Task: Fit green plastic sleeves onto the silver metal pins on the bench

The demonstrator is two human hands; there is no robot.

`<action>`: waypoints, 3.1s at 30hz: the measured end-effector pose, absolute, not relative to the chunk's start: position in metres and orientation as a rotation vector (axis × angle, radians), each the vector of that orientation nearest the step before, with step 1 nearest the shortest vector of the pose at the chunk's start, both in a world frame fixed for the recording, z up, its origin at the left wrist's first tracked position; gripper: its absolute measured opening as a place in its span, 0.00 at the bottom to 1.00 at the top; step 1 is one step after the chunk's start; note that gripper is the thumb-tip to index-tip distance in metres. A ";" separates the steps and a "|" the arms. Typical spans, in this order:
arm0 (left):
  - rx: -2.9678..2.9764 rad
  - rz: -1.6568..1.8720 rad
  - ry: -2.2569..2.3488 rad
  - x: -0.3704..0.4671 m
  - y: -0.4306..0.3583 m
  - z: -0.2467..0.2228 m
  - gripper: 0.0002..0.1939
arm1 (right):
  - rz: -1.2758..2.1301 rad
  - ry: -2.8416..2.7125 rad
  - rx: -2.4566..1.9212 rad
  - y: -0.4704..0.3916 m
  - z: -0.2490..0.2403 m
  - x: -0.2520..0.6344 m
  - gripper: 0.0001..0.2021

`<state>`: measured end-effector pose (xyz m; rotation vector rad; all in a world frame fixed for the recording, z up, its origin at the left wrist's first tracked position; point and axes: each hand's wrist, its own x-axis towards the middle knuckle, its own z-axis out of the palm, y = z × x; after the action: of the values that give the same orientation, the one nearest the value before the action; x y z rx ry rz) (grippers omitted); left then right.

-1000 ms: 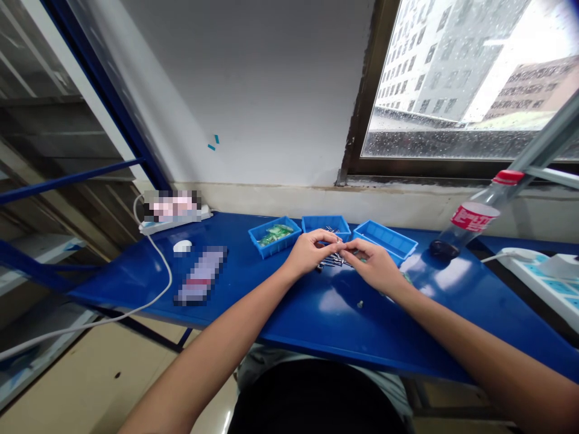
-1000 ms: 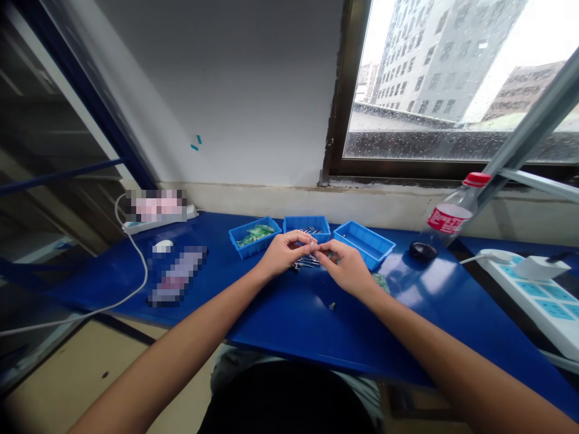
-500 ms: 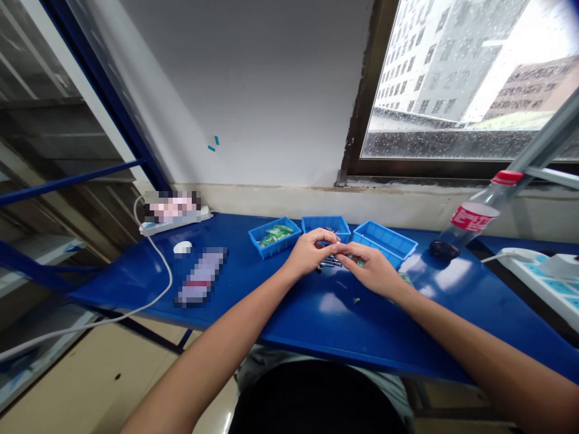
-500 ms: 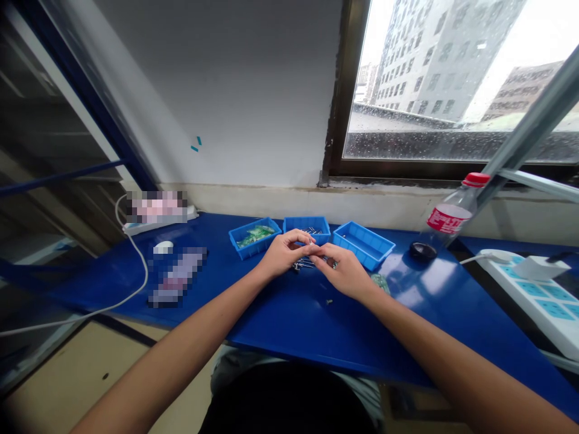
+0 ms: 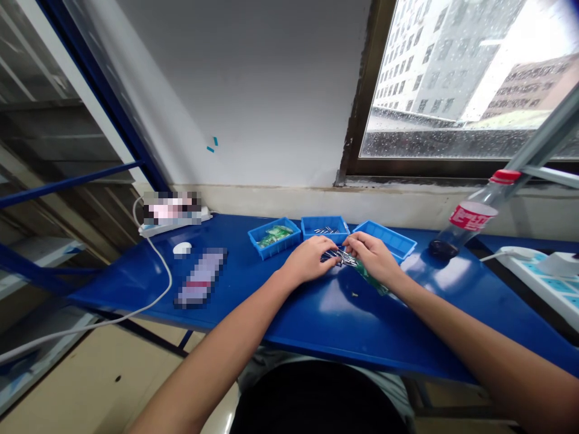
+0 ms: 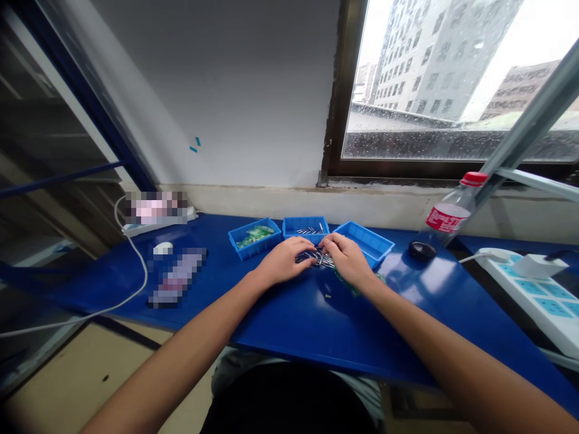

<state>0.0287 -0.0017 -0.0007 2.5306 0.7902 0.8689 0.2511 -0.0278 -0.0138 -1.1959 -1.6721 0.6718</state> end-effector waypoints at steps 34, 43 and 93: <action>1.985 1.073 0.771 0.036 -0.007 0.001 0.11 | 0.442 -1.749 -1.215 -0.052 -0.015 0.238 0.09; 1.877 1.017 0.766 0.038 -0.009 0.001 0.15 | 0.388 -1.767 -1.210 -0.056 -0.008 0.235 0.09; 2.036 1.132 0.763 0.035 -0.011 0.005 0.30 | 0.343 -1.856 -1.237 -0.053 -0.009 0.243 0.08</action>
<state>0.0351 -0.0107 0.0046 2.0358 0.7632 1.1324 0.2434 -0.0526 -0.0086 -1.2373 -1.8557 0.3432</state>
